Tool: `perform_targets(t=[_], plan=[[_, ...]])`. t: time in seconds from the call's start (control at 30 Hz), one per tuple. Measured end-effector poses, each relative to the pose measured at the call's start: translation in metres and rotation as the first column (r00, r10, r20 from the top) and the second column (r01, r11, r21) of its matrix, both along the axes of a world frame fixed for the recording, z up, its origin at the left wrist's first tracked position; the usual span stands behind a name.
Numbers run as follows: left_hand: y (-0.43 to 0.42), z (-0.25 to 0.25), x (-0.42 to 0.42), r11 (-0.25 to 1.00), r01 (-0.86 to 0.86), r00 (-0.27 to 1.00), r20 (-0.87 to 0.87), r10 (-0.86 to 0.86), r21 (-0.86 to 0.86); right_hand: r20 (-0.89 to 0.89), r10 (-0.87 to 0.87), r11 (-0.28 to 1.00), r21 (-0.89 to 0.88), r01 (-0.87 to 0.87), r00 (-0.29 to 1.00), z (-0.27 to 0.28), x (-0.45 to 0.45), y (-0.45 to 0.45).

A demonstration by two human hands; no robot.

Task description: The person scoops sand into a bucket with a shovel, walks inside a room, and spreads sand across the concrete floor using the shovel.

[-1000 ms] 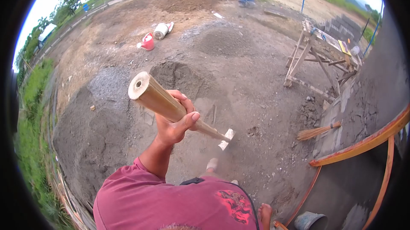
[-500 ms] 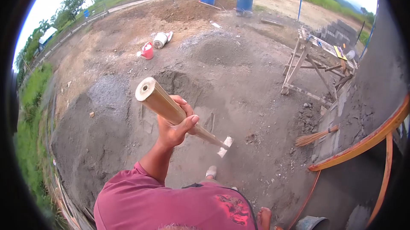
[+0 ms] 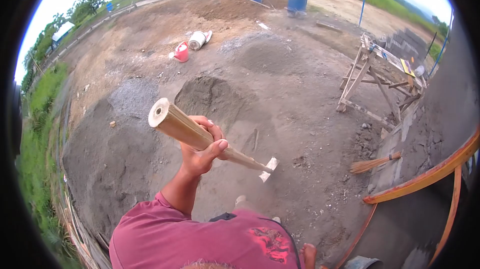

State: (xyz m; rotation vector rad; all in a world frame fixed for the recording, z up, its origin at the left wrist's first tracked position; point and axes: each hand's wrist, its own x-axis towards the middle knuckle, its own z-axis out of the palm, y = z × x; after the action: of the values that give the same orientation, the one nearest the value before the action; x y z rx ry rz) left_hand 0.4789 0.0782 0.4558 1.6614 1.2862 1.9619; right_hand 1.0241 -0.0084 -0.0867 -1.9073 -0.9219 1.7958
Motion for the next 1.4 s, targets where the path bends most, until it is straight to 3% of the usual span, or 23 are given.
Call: perform_targets(t=[0.03,0.1,0.33,0.43,0.53,0.63,0.77,1.13,1.23,1.33,1.4], plan=[[-0.004,0.0,-0.004,1.0,0.004,0.999,0.043,-0.005,0.005,-0.03,-0.075,0.996,-0.041,0.074,0.997,-0.003,-0.002,0.002],[-0.012,-0.001,-0.013,1.0,0.015,0.992,0.128,-0.018,0.024,0.025,-0.004,1.0,-0.004,0.004,1.0,0.003,-0.007,0.011],[-0.033,-0.003,-0.066,0.997,0.011,0.987,0.157,-0.024,0.081,0.186,-0.022,0.999,-0.03,0.028,0.982,0.046,-0.062,0.03],[-0.041,-0.01,-0.099,0.993,0.001,0.992,0.127,-0.017,0.122,-0.039,-0.011,0.996,-0.094,0.007,0.999,0.01,-0.072,0.033],[-0.055,-0.015,-0.129,0.991,0.041,0.983,0.174,-0.063,0.129,-0.072,-0.058,0.992,-0.12,0.049,0.996,0.009,-0.115,0.024],[-0.068,-0.018,-0.158,0.989,0.035,0.981,0.184,-0.061,0.141,-0.063,-0.007,0.988,-0.157,-0.003,0.998,0.019,-0.164,0.016],[-0.085,-0.027,-0.196,0.98,0.031,0.981,0.184,-0.068,0.197,0.086,0.085,0.992,-0.105,-0.076,0.993,0.055,-0.22,0.006],[-0.127,-0.042,-0.281,0.977,-0.047,0.95,0.311,-0.021,0.21,0.218,0.175,0.984,-0.066,-0.165,0.96,0.092,-0.262,-0.001],[-0.133,-0.048,-0.285,0.975,-0.083,0.943,0.332,0.01,0.207,0.252,0.359,0.931,-0.024,-0.365,0.899,0.071,-0.252,0.019],[-0.139,-0.044,-0.278,0.981,-0.111,0.954,0.295,0.061,0.157,0.236,0.18,0.983,-0.012,-0.182,0.955,0.071,-0.26,0.024],[-0.141,-0.042,-0.269,0.982,-0.103,0.956,0.288,0.054,0.159,0.248,0.168,0.986,-0.025,-0.168,0.954,0.08,-0.268,0.03]])
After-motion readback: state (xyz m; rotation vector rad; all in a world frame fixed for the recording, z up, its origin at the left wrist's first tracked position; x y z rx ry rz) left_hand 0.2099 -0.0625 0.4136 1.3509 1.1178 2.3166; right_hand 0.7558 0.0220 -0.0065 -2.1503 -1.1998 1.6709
